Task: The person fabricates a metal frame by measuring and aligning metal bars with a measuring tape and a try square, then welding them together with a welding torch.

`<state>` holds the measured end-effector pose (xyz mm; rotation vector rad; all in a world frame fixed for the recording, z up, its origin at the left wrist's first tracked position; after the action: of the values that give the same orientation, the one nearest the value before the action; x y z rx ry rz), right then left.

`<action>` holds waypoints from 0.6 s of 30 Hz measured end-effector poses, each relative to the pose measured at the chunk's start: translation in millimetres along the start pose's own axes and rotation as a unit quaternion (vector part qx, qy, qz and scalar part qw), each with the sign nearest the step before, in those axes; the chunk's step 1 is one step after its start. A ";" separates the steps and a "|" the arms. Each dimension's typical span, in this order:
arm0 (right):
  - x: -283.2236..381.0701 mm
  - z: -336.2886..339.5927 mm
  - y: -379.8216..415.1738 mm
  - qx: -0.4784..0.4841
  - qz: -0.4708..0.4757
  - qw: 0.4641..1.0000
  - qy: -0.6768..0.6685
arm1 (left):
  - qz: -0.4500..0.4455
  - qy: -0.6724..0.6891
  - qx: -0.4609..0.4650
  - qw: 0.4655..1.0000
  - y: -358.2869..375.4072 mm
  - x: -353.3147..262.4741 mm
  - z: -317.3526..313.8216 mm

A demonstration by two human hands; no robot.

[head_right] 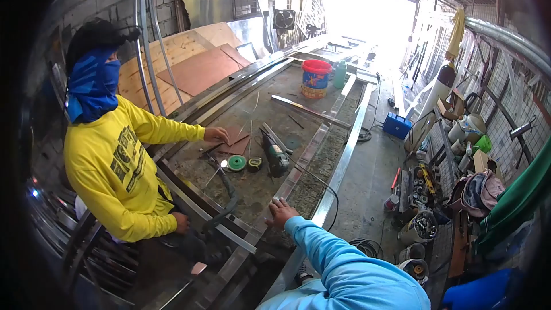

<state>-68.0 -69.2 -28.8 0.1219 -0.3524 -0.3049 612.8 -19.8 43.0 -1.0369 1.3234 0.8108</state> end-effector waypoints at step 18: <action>4.8 -17.8 -8.7 -0.096 0.129 0.985 -0.067 | 0.295 0.118 0.059 0.946 24.6 60.5 -30.7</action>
<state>-59.7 -77.8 -45.3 -0.1341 -0.4659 -0.0899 585.3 -45.1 -18.8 -0.6533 1.9096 1.0518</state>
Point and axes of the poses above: each hand's wrist, its own y-axis away from the middle knuckle, its own z-axis out of the back of the hand, x = y × z, the point moved 3 cm from there along -y, towards the middle knuckle, and after that the axes turned 3 degrees about -x, right-handed, at the moved point
